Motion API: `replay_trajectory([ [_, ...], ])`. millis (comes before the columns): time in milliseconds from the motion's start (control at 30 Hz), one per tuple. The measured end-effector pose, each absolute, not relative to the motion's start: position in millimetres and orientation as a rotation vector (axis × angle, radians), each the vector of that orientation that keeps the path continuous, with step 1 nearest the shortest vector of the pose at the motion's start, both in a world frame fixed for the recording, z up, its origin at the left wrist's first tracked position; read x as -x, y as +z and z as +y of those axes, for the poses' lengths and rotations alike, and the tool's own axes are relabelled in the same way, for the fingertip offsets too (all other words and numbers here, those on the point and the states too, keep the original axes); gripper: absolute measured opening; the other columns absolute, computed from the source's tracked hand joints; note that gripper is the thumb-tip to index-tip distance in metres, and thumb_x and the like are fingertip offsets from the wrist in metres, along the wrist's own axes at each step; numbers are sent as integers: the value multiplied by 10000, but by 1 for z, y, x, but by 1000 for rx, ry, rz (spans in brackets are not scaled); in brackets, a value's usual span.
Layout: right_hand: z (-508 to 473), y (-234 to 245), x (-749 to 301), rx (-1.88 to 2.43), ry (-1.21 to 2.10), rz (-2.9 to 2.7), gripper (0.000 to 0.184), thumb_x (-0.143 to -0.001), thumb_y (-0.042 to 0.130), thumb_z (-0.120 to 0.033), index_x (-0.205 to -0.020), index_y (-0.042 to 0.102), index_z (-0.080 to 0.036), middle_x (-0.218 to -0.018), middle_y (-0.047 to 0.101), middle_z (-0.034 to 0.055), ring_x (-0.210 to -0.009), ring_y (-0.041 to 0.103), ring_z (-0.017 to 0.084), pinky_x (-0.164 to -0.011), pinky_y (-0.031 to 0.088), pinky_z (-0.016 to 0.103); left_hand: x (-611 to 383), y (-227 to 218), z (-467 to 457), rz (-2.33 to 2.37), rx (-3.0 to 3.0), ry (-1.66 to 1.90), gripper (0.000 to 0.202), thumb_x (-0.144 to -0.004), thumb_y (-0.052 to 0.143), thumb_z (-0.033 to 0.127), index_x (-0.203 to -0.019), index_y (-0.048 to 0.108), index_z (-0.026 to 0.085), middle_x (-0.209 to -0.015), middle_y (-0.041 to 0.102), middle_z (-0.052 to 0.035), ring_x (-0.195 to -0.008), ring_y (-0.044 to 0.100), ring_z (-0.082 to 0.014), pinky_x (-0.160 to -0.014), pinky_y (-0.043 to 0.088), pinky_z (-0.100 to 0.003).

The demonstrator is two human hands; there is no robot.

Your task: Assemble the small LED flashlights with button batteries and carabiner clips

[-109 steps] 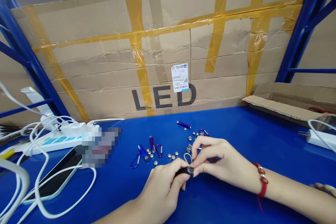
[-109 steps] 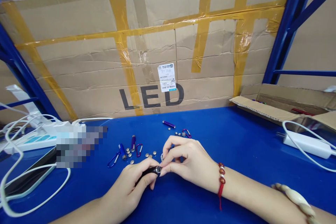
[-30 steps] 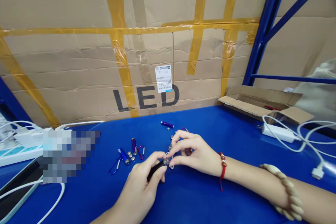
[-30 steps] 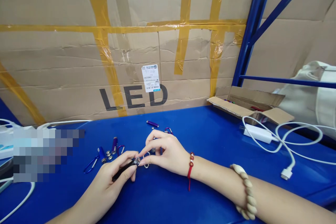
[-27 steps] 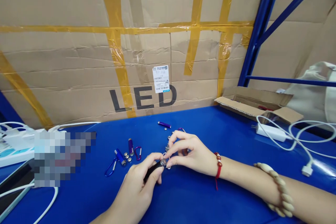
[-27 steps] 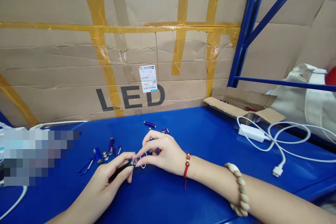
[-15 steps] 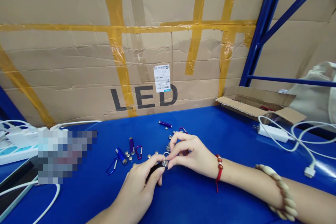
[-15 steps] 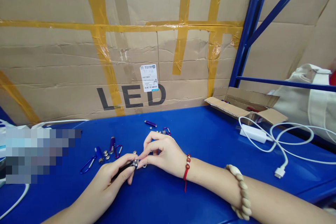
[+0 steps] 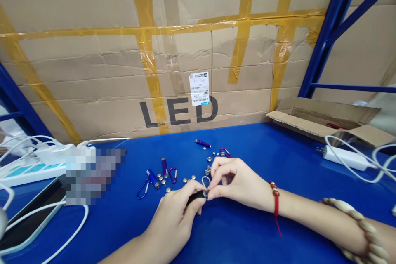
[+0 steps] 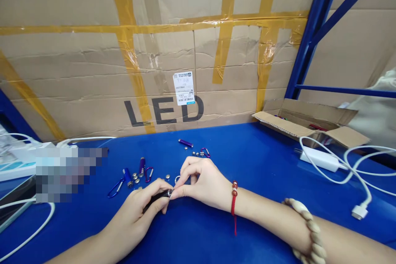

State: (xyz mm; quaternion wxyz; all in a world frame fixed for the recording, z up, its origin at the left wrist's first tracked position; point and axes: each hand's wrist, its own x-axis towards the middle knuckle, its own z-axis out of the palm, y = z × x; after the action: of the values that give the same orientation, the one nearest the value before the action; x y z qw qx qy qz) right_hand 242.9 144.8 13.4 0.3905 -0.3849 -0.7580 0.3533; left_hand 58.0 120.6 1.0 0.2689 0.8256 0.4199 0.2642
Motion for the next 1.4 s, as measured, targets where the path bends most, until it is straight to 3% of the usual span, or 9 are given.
replay_trajectory([
  [300, 142, 15, -243, 1131, 1198, -1802, 379, -461, 824, -456, -577, 691, -121, -649, 536, -20, -448, 395, 29, -415, 282, 196, -58, 1, 118, 1108, -2195, 763, 122, -863, 387, 187, -762, 439, 229, -672, 582, 39, -608, 555, -137, -580, 356, -208],
  [700, 139, 19, -241, 1143, 1405, -1669, 340, -450, 843, -376, -524, 640, -113, -590, 501, -47, -438, 409, 26, -408, 285, 189, -57, -2, 119, 1138, -2190, 737, 95, -851, 419, 200, -786, 484, 221, -730, 584, 23, -666, 564, -150, -605, 370, -221],
  [1033, 140, 19, -241, 1220, 1364, -1671, 377, -456, 831, -418, -546, 632, -110, -605, 519, -30, -425, 409, 39, -396, 294, 199, -58, 0, 118, 1178, -2194, 772, 105, -853, 428, 220, -823, 528, 221, -732, 588, 20, -668, 585, -158, -619, 405, -232],
  [1233, 142, 18, -243, 1243, 1342, -1701, 401, -467, 818, -450, -576, 644, -106, -619, 531, -20, -424, 409, 39, -393, 294, 198, -58, 0, 118, 1141, -2123, 798, 155, -846, 457, 205, -965, 546, 252, -884, 679, 14, -784, 651, -168, -688, 446, -234],
  [1400, 145, 17, -244, 1204, 1322, -1732, 382, -526, 791, -462, -611, 671, -109, -633, 546, -15, -428, 420, 37, -386, 307, 192, -59, 1, 118, 1190, -2126, 782, 149, -853, 477, 222, -972, 540, 284, -790, 701, 55, -825, 666, -179, -731, 455, -238],
])
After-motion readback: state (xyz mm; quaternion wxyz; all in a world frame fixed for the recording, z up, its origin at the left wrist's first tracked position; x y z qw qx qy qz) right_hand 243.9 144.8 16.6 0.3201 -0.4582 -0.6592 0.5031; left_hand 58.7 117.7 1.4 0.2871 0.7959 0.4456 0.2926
